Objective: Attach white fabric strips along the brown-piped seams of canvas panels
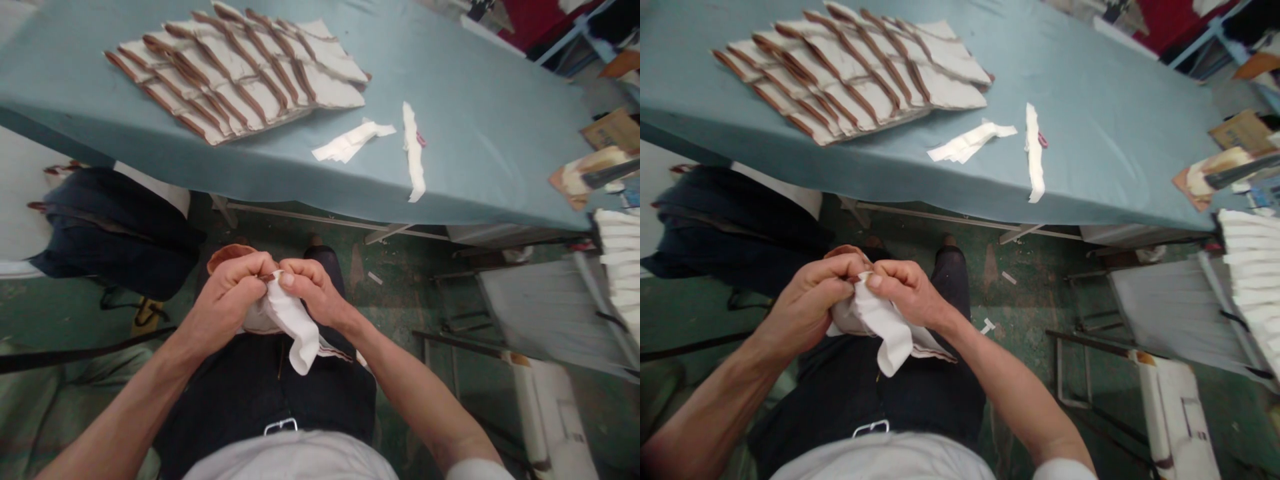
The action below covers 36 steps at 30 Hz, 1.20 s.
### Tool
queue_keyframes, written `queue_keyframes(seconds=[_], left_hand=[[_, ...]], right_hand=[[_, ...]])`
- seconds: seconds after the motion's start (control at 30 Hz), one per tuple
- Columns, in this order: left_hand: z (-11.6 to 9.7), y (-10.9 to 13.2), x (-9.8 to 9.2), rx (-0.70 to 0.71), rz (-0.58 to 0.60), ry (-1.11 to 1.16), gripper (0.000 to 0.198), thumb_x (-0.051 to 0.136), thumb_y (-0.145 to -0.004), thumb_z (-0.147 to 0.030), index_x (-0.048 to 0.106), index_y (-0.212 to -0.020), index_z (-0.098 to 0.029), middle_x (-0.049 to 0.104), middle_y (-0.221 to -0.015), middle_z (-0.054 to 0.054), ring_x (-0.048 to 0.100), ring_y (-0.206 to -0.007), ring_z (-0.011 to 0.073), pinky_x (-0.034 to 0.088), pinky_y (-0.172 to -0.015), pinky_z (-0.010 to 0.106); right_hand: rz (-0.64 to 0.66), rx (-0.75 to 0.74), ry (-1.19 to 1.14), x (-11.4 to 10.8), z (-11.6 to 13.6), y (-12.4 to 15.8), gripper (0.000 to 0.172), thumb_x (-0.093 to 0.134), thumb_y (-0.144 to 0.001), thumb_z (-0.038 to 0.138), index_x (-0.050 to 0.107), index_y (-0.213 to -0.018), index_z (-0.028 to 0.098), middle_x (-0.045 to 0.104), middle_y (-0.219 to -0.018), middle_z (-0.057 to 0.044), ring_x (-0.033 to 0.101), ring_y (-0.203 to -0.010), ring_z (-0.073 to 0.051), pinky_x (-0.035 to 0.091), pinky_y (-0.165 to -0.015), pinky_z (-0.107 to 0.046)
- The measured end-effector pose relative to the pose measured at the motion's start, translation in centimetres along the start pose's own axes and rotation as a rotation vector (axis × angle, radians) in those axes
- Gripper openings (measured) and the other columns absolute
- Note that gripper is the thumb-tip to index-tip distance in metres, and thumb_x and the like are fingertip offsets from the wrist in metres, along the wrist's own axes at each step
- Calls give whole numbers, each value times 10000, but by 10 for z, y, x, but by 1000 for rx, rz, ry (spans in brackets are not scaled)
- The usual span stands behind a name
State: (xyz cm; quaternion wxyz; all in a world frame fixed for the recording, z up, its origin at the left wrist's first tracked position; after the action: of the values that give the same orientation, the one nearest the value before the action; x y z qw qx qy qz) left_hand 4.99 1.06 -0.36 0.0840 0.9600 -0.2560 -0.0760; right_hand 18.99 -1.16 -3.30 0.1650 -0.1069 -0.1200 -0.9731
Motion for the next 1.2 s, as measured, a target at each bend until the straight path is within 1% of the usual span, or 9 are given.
queue_keyframes(seconds=[0.1,0.2,0.33,0.43,0.57,0.67,0.77,0.97,1.2], left_hand=[[-13,-1,2,63,22,-144,145,512,-777,-289,555,-652,-228,527,-661,-30,478,-616,154,385,-569,272],[-19,1,2,95,48,-231,171,501,-814,-280,593,-682,-222,565,-655,-33,518,-617,153,406,-569,257],[-17,4,-1,98,129,-274,192,528,-851,-249,698,-775,-205,702,-767,-3,619,-694,167,471,-619,242],[-20,3,-5,111,167,-277,205,551,-867,-246,736,-789,-207,754,-828,17,660,-718,181,502,-623,239],[-35,2,-9,136,197,-256,223,583,-872,-270,782,-780,-226,769,-807,13,668,-691,187,502,-572,226],[-48,4,-9,174,186,-278,238,572,-847,-245,794,-764,-234,760,-759,0,662,-659,174,490,-565,218],[-53,7,-10,195,126,-321,231,571,-835,-243,783,-742,-233,744,-730,-4,651,-642,164,481,-561,217],[-44,11,-10,128,28,-283,72,637,-842,-270,692,-803,-243,674,-643,-38,586,-529,132,429,-465,200],[-38,1,-15,-14,107,-160,104,643,-799,-320,700,-836,-241,721,-685,-5,635,-540,163,450,-447,215]], right_hand=[[-14,-132,211,-9,7,2,593,571,-953,727,342,-667,262,322,-601,75,293,-543,-101,282,-535,-265],[26,-258,538,-18,20,7,412,535,-1015,478,413,-697,245,379,-616,66,369,-557,-109,294,-583,-280],[-161,-361,805,-35,48,18,106,556,-965,269,609,-890,216,628,-764,22,567,-681,-131,429,-693,-278],[-184,-448,698,-34,72,25,189,609,-996,340,656,-1118,202,772,-1037,-63,721,-953,-191,551,-915,-338],[69,-543,767,-15,92,22,367,656,-997,425,662,-1275,185,757,-1322,-135,715,-1236,-263,515,-1118,-406],[157,-644,956,-9,97,14,291,649,-981,438,707,-1111,184,777,-1007,-77,716,-973,-237,494,-1071,-439],[179,-639,1098,-11,96,7,264,641,-955,454,635,-818,228,578,-671,16,552,-706,-191,474,-962,-446],[254,-547,1089,-14,91,2,376,629,-990,480,532,-716,242,579,-713,-7,566,-768,-201,444,-979,-438],[288,-449,878,-20,81,1,426,618,-1045,496,531,-720,234,559,-741,-7,563,-810,-196,406,-733,-334]])
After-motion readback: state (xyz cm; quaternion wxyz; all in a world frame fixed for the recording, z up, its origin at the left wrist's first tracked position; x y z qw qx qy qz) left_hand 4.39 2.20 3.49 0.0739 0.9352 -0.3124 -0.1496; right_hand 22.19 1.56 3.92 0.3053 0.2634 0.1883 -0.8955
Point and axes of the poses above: each hand's wrist, its own y-axis away from the middle knuckle, its own x-axis out of the palm, z = x × y, the point moved 4 cm from there along -y, towards the middle knuckle
